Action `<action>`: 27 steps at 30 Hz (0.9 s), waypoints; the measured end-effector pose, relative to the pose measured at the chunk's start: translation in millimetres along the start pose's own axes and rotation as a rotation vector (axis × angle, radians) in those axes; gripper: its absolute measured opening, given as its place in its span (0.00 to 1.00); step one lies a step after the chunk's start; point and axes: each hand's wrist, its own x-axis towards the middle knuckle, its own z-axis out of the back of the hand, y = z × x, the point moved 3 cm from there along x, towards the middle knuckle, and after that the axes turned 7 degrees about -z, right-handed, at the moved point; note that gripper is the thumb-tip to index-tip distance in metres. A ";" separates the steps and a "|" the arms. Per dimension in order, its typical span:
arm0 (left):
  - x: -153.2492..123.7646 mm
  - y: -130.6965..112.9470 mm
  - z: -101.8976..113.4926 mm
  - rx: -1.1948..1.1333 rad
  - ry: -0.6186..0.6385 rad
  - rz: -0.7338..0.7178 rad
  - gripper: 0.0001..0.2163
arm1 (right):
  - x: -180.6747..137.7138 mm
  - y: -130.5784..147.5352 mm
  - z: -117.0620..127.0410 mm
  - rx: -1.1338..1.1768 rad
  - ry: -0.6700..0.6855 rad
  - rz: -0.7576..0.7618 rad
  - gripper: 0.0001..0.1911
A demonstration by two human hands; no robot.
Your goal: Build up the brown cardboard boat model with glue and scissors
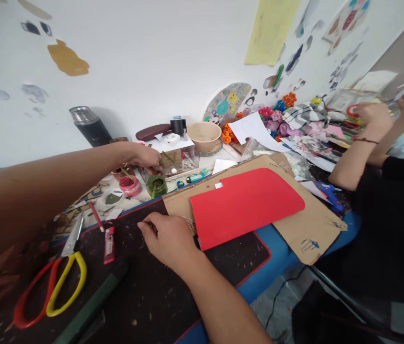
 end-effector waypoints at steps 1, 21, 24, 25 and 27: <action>0.0 -0.3 0.3 -0.012 -0.007 0.002 0.09 | 0.2 -0.2 0.0 -0.007 -0.003 0.002 0.10; 2.0 -2.4 -1.8 -0.090 0.069 0.135 0.28 | -1.0 2.4 -1.6 -0.226 0.066 0.013 0.12; 4.0 -0.7 -1.6 -0.095 0.074 0.129 0.26 | -1.4 2.8 -2.4 -0.259 0.078 0.023 0.12; 4.5 -0.2 -1.7 -0.097 0.075 0.130 0.25 | -1.6 2.8 -2.6 -0.269 0.080 0.026 0.12; 5.3 0.6 -2.0 -0.102 0.072 0.137 0.23 | -1.9 2.6 -2.7 -0.279 0.086 0.030 0.13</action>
